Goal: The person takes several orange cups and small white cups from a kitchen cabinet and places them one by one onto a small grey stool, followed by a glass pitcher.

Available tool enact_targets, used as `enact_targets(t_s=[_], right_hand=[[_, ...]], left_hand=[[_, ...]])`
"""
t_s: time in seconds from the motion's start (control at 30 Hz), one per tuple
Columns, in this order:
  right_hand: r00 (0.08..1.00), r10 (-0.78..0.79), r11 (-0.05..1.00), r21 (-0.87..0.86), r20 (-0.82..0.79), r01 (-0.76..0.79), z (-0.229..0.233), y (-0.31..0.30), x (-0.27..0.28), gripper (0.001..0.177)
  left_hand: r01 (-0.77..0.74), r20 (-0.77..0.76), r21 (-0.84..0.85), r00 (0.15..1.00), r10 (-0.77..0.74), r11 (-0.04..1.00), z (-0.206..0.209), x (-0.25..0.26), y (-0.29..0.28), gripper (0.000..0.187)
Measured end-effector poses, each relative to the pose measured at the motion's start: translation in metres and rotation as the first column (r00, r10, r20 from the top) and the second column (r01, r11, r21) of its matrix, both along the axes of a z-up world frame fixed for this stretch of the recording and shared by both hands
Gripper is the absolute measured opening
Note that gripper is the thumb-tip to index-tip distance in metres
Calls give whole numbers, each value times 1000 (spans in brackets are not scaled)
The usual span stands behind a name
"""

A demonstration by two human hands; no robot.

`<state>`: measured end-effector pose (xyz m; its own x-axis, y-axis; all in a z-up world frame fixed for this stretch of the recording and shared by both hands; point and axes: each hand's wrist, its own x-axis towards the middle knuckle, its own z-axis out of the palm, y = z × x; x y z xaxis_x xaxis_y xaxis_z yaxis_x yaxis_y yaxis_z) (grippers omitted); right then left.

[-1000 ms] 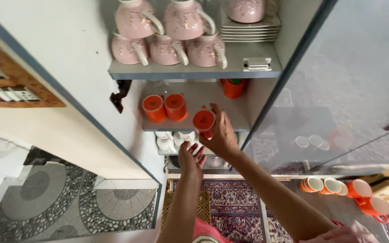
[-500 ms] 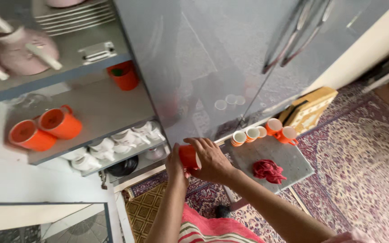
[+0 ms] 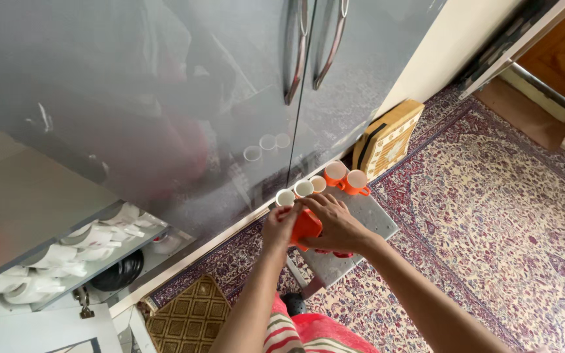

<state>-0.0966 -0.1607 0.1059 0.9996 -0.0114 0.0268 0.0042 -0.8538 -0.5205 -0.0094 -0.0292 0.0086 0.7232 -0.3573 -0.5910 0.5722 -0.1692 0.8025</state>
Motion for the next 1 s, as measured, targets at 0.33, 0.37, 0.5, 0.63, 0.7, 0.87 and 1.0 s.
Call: enact_targets(t_s=[0.33, 0.37, 0.5, 0.63, 0.7, 0.87, 1.0], right_hand=[[989, -143, 984, 101, -45, 147, -18, -58, 1, 107], [995, -89, 992, 92, 42, 85, -18, -62, 3, 107], [959, -186, 982, 0, -214, 190, -28, -81, 12, 107], [932, -324, 944, 3, -165, 329, -63, -128, 30, 99], [887, -420, 908, -87, -191, 411, -87, -158, 44, 93], [739, -647, 762, -150, -189, 629, -138, -212, 72, 87], [775, -604, 794, -212, -184, 569, -172, -229, 88, 88]], left_hand=[[125, 539, 339, 787, -302, 932, 11, -13, -72, 81], [125, 537, 340, 788, -302, 932, 9, -14, -77, 81], [147, 669, 206, 700, -249, 967, -4, -7, -92, 81], [116, 488, 110, 859, -155, 987, -18, 12, -95, 83], [94, 244, 2, 965, -92, 996, -29, 31, -91, 82], [-50, -63, -414, 998, 27, 909, -44, 53, -72, 74], [-106, -188, -239, 980, 62, 965, -32, 67, -70, 66]])
